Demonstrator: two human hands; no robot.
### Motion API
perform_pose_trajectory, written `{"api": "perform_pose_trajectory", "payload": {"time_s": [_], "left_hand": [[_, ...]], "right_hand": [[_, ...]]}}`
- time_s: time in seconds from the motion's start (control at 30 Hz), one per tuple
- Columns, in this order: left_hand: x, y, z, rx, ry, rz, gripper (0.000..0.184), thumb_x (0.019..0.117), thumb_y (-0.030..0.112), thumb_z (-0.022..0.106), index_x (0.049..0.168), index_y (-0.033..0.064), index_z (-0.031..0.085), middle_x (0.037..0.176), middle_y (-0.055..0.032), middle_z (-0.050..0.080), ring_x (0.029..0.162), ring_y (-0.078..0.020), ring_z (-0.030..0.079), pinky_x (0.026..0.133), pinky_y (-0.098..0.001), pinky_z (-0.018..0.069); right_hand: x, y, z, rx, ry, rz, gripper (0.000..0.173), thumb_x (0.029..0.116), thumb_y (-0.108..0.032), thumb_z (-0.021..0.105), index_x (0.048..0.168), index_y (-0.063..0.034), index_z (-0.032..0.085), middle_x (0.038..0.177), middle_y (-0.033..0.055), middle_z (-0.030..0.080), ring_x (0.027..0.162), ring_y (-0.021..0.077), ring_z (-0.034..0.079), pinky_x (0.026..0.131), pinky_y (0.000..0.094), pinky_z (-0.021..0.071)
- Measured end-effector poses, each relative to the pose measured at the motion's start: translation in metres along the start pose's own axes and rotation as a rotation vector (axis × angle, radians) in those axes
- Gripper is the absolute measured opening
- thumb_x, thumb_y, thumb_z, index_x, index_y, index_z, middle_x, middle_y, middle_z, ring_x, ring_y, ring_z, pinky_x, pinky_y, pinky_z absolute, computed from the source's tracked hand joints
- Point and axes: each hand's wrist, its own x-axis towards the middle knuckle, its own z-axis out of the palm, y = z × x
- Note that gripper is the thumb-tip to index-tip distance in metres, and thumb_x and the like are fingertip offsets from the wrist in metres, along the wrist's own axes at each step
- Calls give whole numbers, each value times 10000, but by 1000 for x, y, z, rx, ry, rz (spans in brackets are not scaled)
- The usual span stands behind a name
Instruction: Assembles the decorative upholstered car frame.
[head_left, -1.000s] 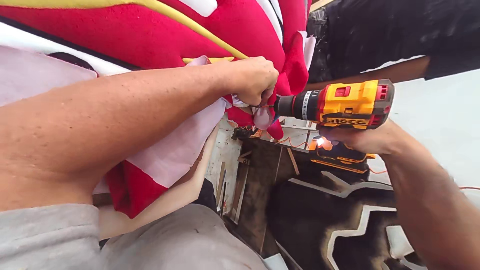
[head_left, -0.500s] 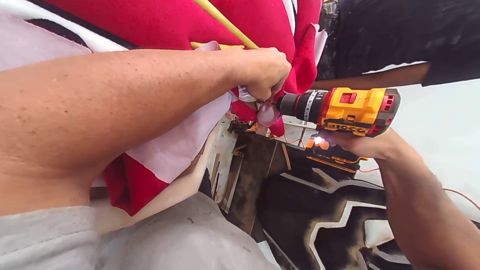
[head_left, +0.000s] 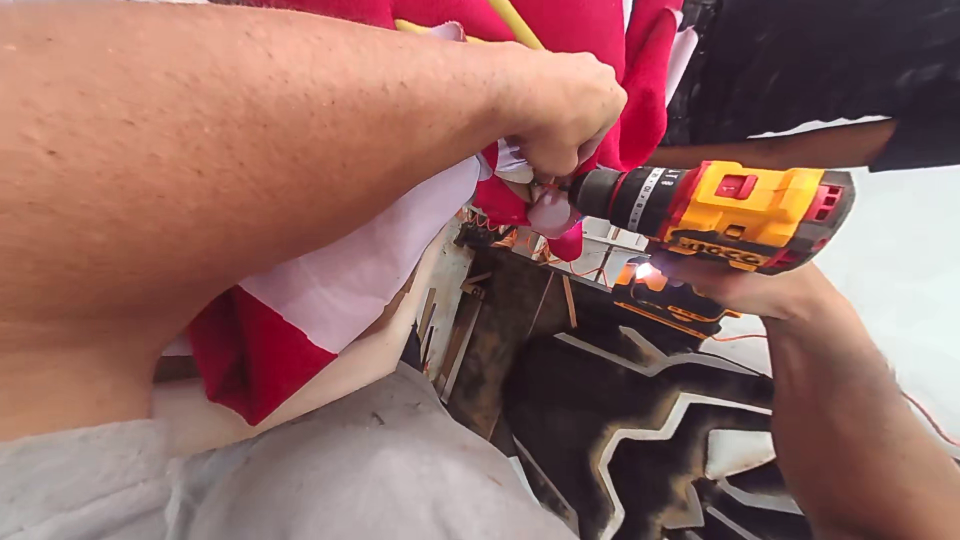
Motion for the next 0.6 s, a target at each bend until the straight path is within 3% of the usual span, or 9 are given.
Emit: {"api": "perform_pose_trajectory", "payload": {"time_s": [0.33, 0.47, 0.6], "left_hand": [[0, -1, 2, -8, 1, -15, 81, 888, 228, 698, 877, 152, 722, 762, -17, 602, 760, -203, 608, 616, -441, 461], [0, 0, 2, -6, -9, -21, 69, 887, 219, 697, 890, 161, 734, 760, -7, 607, 755, -190, 604, 619, -428, 457], [-2, 1, 2, 0, -15, -34, 77, 879, 191, 695, 922, 156, 748, 775, -19, 621, 772, -204, 616, 637, -442, 468]], "right_hand": [[8, 6, 0, -11, -4, -43, 225, 770, -205, 718, 989, -174, 673, 819, -117, 676, 701, -57, 635, 621, 146, 541], [10, 1, 1, -87, 36, -110, 326, 752, -245, 729, 1054, -141, 664, 920, -122, 675, 868, -95, 643, 773, 118, 542], [15, -2, 2, -50, 35, -158, 321, 749, -214, 717, 1058, -143, 662, 915, -131, 679, 863, -105, 645, 757, 98, 539]]}}
